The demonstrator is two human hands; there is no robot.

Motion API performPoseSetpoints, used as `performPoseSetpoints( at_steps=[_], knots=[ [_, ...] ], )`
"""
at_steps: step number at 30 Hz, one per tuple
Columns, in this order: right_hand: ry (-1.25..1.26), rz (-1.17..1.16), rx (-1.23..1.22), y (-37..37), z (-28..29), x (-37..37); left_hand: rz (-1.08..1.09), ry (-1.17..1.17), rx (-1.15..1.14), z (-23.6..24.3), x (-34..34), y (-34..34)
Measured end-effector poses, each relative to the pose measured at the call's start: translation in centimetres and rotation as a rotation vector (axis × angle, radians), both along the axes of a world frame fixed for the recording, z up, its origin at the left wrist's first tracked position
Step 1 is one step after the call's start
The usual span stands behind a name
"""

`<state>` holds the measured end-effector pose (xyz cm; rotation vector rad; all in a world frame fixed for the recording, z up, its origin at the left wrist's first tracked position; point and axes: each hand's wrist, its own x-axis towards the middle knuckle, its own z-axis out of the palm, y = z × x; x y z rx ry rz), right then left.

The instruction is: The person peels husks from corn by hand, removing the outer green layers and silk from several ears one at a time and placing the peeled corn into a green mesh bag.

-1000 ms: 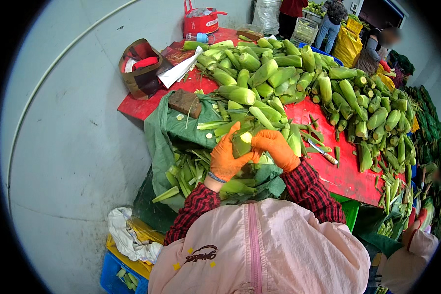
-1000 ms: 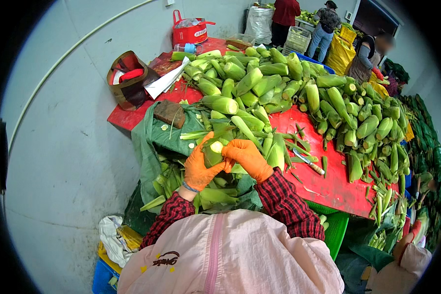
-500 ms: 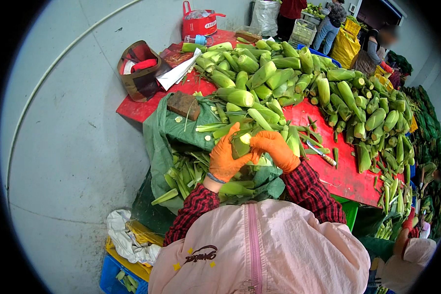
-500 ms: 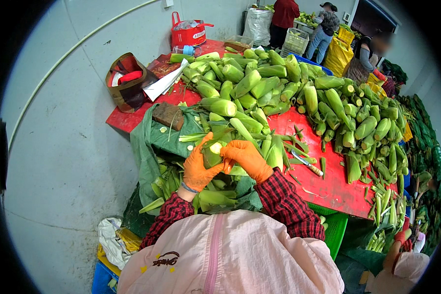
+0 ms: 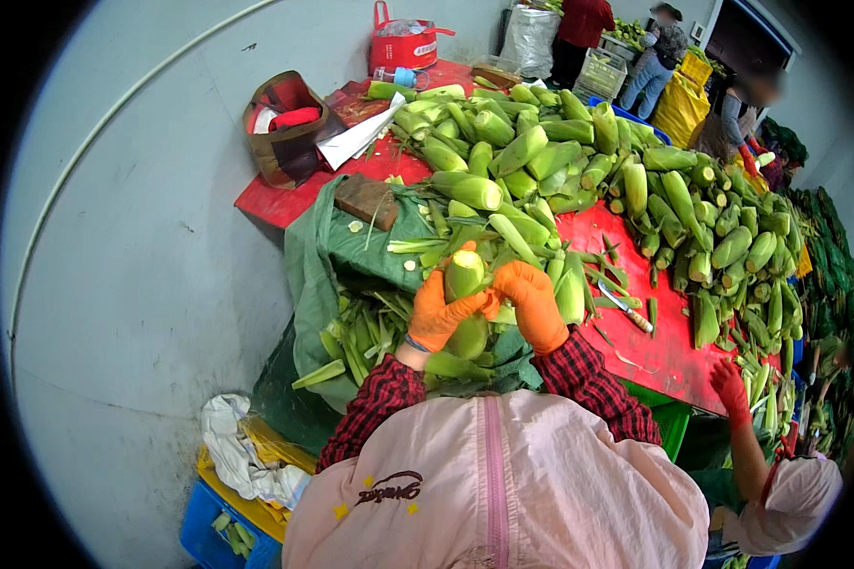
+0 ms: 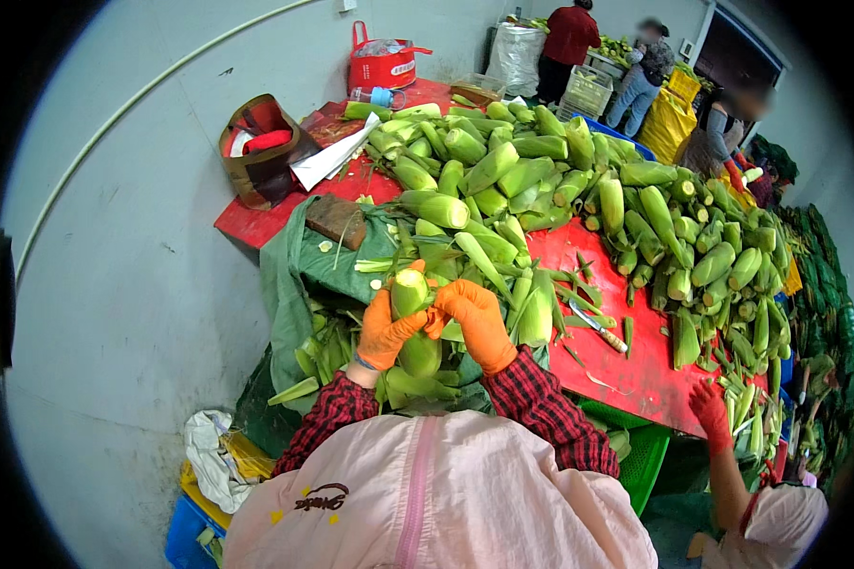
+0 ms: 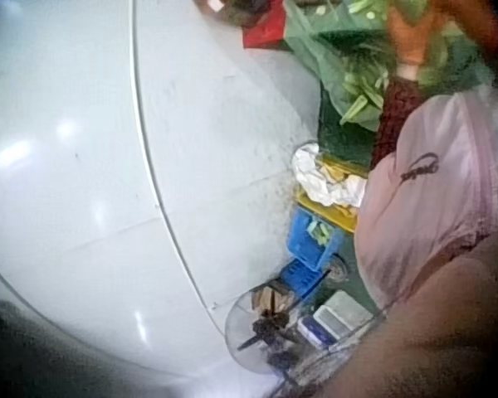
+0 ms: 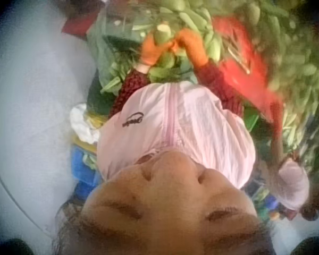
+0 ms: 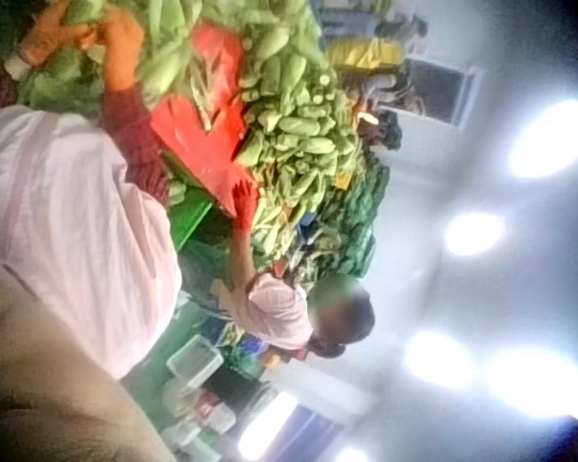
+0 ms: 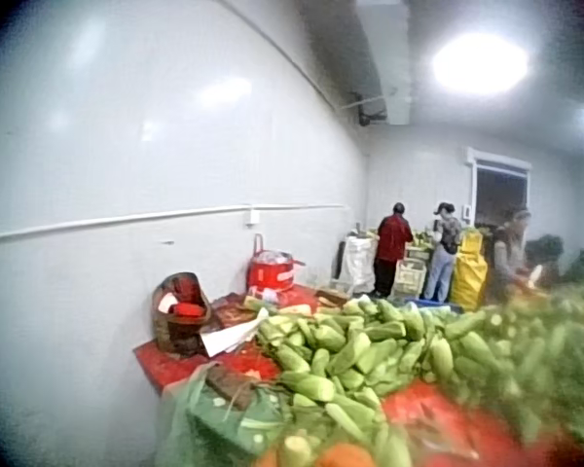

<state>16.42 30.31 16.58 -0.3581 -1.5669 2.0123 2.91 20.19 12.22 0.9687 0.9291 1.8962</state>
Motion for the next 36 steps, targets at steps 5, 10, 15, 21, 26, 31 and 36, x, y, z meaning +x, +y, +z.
performPoseSetpoints(
  at_steps=[5,10,15,21,26,31,36],
  knots=[
    [0.029,-0.207,0.609,-0.5,0.4,-0.8,0.103,0.042,0.006,-0.6,0.3,-0.6],
    [0.089,-0.124,0.585,-1.1,-0.3,-1.7,0.134,-0.080,-0.136,0.0,1.2,-1.5],
    [0.026,0.210,0.176,-0.5,-0.5,-1.7,0.124,-0.209,-0.178,-1.8,0.2,-1.4],
    [-0.113,0.306,-0.165,-1.8,-0.8,1.3,0.303,-0.575,-0.088,-7.1,-8.1,-0.6],
    [0.012,0.205,-0.152,-0.3,-2.7,3.2,0.631,-0.493,-0.086,-8.1,-15.3,-4.3],
    [-0.236,0.122,0.057,-1.6,2.0,-3.7,0.571,-0.200,-0.158,-4.6,-11.3,-3.9],
    [-0.420,0.113,0.644,-0.8,-0.8,-9.7,0.404,0.088,-0.175,-2.3,-7.1,-4.0]
  ],
)
